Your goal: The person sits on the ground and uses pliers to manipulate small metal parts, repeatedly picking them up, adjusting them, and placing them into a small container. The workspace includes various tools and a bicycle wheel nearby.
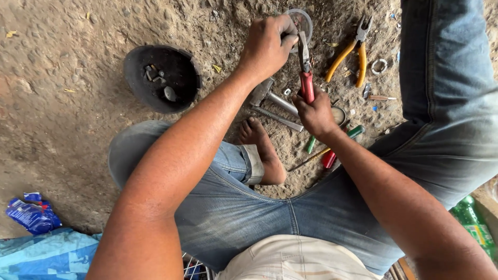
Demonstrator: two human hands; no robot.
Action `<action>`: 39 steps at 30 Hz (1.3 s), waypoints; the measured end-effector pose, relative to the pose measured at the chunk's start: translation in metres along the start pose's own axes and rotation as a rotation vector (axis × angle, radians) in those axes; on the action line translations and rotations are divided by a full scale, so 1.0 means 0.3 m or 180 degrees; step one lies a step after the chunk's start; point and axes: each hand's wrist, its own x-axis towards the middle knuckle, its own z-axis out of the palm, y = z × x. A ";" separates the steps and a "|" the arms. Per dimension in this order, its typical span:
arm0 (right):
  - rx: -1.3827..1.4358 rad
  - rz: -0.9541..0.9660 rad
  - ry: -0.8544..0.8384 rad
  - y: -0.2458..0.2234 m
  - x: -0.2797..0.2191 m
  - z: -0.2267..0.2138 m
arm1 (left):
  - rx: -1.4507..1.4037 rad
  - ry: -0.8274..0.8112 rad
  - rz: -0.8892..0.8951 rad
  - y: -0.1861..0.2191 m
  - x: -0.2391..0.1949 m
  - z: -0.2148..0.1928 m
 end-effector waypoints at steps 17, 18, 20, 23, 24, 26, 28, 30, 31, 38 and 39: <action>0.0291 -0.0809 -0.0238 -0.031 0.056 0.000 | 0.0149 -0.0118 -0.0091 0.024 0.042 -0.028; 0.0231 -0.0816 -0.0231 -0.038 0.050 0.001 | 0.0090 -0.0178 -0.0170 0.029 0.039 -0.032; 0.0100 -0.0866 -0.0210 -0.065 0.051 -0.006 | -0.0012 -0.0270 -0.0306 0.036 0.051 -0.047; 0.0223 -0.0607 -0.0207 -0.072 0.037 -0.011 | -0.0178 -0.0190 -0.0181 0.033 0.048 -0.042; 0.0198 -0.0667 -0.0126 -0.074 0.032 -0.013 | -0.0155 -0.0216 -0.0184 0.030 0.046 -0.039; 0.0153 -0.0790 0.0029 -0.086 0.028 -0.014 | -0.0099 -0.0271 -0.0194 0.025 0.049 -0.038; -0.0006 -0.0729 0.0121 -0.096 0.020 -0.012 | -0.0027 -0.0262 -0.0193 0.024 0.041 -0.039; -0.0078 -0.0654 0.0201 -0.112 0.018 -0.016 | -0.0040 -0.0261 -0.0241 0.023 0.048 -0.042; -0.0071 -0.0601 0.0233 -0.117 0.015 -0.016 | -0.0094 -0.0269 -0.0295 0.023 0.048 -0.042; -0.0288 -0.0725 0.0211 -0.120 0.005 -0.014 | -0.0138 -0.0215 -0.0210 0.010 0.034 -0.036; -0.0460 -0.0563 0.0211 -0.114 0.004 -0.014 | -0.0164 -0.0234 -0.0217 0.006 0.028 -0.030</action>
